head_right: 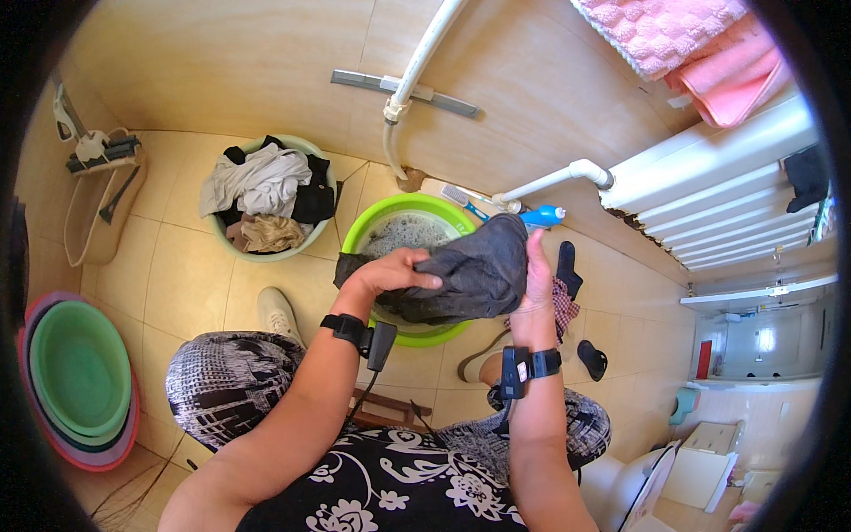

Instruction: The person washes clothes by hand in a basin of soapy water, scrubbing a white garment and then a black garment.

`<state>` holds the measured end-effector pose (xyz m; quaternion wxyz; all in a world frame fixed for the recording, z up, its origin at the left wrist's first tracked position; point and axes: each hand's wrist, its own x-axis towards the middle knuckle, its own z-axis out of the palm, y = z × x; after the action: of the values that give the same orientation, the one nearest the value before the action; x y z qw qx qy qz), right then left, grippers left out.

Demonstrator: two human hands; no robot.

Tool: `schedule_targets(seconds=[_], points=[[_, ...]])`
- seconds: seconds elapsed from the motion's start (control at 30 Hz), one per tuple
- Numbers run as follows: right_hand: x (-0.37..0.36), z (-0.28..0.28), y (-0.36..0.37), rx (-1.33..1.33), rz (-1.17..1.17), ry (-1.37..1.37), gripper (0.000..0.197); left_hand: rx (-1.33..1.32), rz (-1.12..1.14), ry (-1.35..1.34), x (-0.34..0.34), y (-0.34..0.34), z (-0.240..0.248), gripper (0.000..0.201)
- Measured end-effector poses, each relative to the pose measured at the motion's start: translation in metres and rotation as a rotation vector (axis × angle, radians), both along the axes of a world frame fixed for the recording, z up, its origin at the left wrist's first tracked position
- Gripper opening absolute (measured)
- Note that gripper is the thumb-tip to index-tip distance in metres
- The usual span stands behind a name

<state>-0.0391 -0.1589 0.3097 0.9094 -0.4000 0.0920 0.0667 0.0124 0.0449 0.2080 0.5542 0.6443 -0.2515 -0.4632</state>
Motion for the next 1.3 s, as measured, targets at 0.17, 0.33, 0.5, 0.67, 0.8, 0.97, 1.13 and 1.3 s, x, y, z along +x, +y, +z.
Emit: schedule_targets(seconds=[0.17, 0.33, 0.5, 0.67, 0.8, 0.97, 1.13, 1.3], points=[[0.012, -0.013, 0.011, -0.702, 0.243, 0.134, 0.073, -0.875, 0.737, 0.799, -0.002, 0.023, -0.039, 0.019], [0.023, -0.059, 0.032, -1.592, 1.14, 0.25, 0.074, -1.055, 0.855, 1.071, 0.002, 0.03, -0.084, 0.011], [0.016, -0.142, -0.038, -0.869, 0.463, 0.324, 0.051, -1.018, 0.96, 1.314, 0.016, 0.012, -0.099, 0.015], [0.046, -0.177, -0.046, -0.712, 0.102, 0.384, 0.04, -0.532, 1.26, 1.247, 0.018, 0.007, -0.127, 0.011], [0.067, -0.233, -0.047, -1.343, 0.045, 0.174, 0.045, -0.279, 1.412, 0.827, 0.011, -0.02, -0.135, 0.039], [0.067, -0.277, 0.022, -1.813, 0.204, -0.045, 0.059, 0.151, 1.236, 0.381, -0.004, -0.018, -0.182, 0.067], [0.066, -0.272, -0.014, -1.559, 0.697, 0.05, 0.05, 0.246, 1.233, 0.497, -0.001, -0.039, -0.18, 0.062], [0.037, -0.223, -0.002, -1.231, 1.109, 0.099, 0.038, 0.463, 0.947, 0.421, -0.005, -0.018, -0.188, 0.049]])
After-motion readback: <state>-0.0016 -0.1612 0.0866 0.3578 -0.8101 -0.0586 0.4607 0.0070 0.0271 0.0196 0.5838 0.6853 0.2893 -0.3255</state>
